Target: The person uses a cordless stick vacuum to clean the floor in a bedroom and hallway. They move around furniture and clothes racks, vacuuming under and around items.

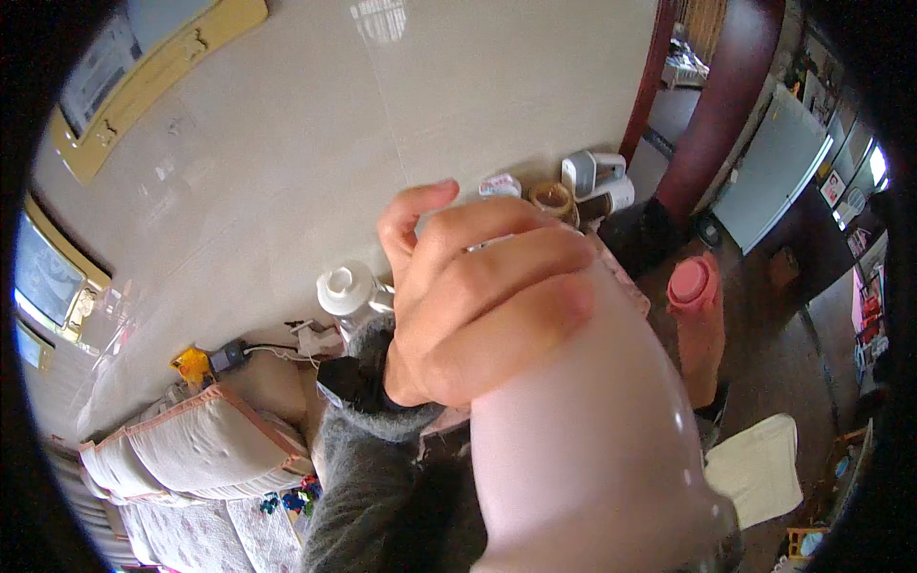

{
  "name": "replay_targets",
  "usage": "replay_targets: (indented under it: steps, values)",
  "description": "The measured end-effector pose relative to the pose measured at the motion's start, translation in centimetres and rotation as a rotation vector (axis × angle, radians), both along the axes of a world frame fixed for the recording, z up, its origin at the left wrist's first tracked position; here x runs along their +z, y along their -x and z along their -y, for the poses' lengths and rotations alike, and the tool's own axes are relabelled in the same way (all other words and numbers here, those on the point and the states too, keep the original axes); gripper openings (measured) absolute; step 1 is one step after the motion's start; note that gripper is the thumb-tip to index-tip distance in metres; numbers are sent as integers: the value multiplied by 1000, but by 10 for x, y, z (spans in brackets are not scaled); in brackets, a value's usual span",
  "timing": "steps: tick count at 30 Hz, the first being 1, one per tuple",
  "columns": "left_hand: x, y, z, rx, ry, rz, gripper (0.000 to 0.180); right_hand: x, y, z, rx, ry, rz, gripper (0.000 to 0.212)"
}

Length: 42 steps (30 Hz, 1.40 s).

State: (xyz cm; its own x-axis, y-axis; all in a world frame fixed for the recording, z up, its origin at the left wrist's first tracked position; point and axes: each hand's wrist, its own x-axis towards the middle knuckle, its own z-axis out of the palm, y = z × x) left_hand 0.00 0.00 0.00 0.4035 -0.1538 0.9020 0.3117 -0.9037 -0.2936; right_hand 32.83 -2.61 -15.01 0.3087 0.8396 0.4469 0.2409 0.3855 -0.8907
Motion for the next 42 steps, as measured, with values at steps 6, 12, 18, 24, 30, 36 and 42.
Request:
replay_targets:
  steps: [6,12,18,24,30,36,42]
  values:
    - [-80,-1,13,-128,868,104,63,94,67,32,402,-170,31,84]
    - [-167,-10,19,117,1140,-169,73,113,99,2,789,-109,1060,56]
    - [-228,1,42,-93,1610,-114,83,71,125,-16,1102,-290,1180,44]
    - [-258,6,44,-24,1575,-380,86,61,133,-19,950,370,1464,42]
    - [-266,4,48,-67,1645,-87,80,48,134,-23,910,-193,1094,66]
    - [-274,12,48,-55,1587,-56,79,47,126,-20,864,148,1184,78]
    - [-279,18,50,16,1485,-223,76,43,128,-21,837,547,1251,78]
